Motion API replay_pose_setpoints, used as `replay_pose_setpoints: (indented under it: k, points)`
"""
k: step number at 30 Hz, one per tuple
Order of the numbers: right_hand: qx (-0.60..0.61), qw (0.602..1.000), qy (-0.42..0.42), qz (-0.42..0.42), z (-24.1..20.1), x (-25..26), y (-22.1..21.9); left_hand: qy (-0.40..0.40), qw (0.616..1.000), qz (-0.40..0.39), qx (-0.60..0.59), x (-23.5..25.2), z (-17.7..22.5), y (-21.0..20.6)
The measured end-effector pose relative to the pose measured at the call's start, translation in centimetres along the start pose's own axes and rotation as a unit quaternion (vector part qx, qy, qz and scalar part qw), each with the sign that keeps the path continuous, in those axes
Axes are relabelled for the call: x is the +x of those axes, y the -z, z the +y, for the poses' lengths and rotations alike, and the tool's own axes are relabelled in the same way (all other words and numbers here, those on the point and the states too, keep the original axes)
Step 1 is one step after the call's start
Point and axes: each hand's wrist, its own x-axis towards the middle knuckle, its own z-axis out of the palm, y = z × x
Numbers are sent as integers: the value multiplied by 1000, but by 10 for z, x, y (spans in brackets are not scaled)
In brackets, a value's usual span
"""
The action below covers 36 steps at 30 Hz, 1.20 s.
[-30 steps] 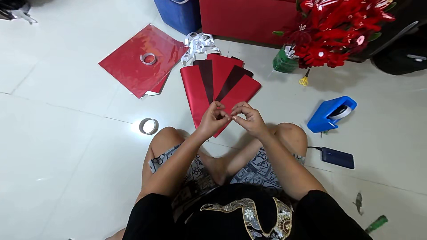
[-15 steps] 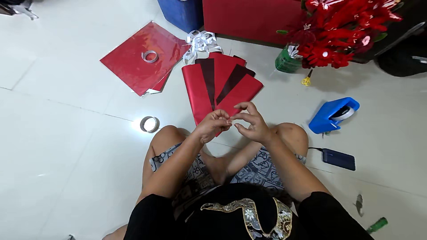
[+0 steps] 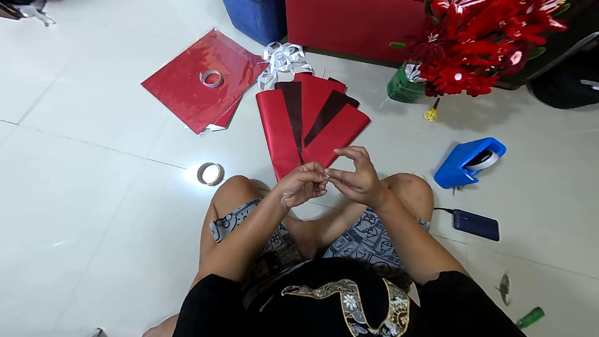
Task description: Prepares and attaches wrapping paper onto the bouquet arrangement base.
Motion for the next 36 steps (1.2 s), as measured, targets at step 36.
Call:
replay_pose_setpoints:
  k: [36]
  points:
    - [157,826,-541,-2,240,97,-159,-34,628,291,721,224,213,228]
